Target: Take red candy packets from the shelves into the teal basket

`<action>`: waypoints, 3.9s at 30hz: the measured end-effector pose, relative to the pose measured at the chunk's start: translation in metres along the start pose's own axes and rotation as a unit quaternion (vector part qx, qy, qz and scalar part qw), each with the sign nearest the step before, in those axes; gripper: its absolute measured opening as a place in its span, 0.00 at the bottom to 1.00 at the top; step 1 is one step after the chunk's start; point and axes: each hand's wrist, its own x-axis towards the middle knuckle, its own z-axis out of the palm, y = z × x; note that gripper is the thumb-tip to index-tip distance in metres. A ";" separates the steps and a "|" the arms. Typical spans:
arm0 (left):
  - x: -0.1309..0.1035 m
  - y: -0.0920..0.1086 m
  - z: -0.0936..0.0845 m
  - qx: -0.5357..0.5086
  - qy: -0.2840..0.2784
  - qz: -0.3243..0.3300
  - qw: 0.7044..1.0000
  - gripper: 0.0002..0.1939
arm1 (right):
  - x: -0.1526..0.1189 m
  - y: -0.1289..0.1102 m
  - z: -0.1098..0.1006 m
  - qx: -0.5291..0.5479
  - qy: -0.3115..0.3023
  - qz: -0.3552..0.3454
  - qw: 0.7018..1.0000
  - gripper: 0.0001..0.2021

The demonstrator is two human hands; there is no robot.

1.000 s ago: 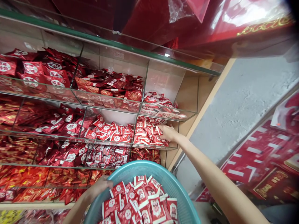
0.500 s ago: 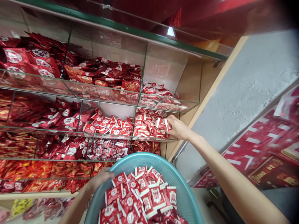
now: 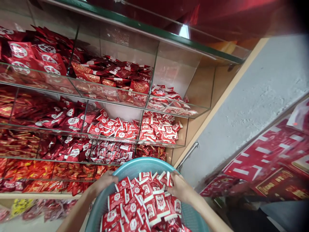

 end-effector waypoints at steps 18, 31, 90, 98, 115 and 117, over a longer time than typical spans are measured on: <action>0.007 -0.007 -0.004 0.008 0.002 0.009 1.000 0.06 | 0.017 -0.057 0.021 -0.125 -0.004 0.101 0.987 0.30; 0.014 -0.015 -0.005 0.005 0.002 0.033 0.999 0.07 | 0.059 -0.090 -0.106 -0.163 0.263 0.050 0.950 0.22; 0.006 -0.007 -0.003 -0.007 -0.026 0.026 0.999 0.07 | 0.037 -0.072 -0.095 -0.066 0.337 -0.142 0.929 0.15; 0.003 -0.002 0.001 0.001 -0.013 0.010 1.000 0.06 | 0.010 -0.022 -0.005 -0.042 0.176 0.004 0.984 0.12; 0.014 -0.007 0.000 0.016 -0.007 0.035 0.999 0.07 | 0.008 -0.012 0.028 -0.096 0.142 0.092 0.981 0.14; 0.007 -0.002 0.001 0.015 -0.012 0.033 0.999 0.08 | 0.003 -0.017 0.023 -0.106 0.149 0.096 0.979 0.14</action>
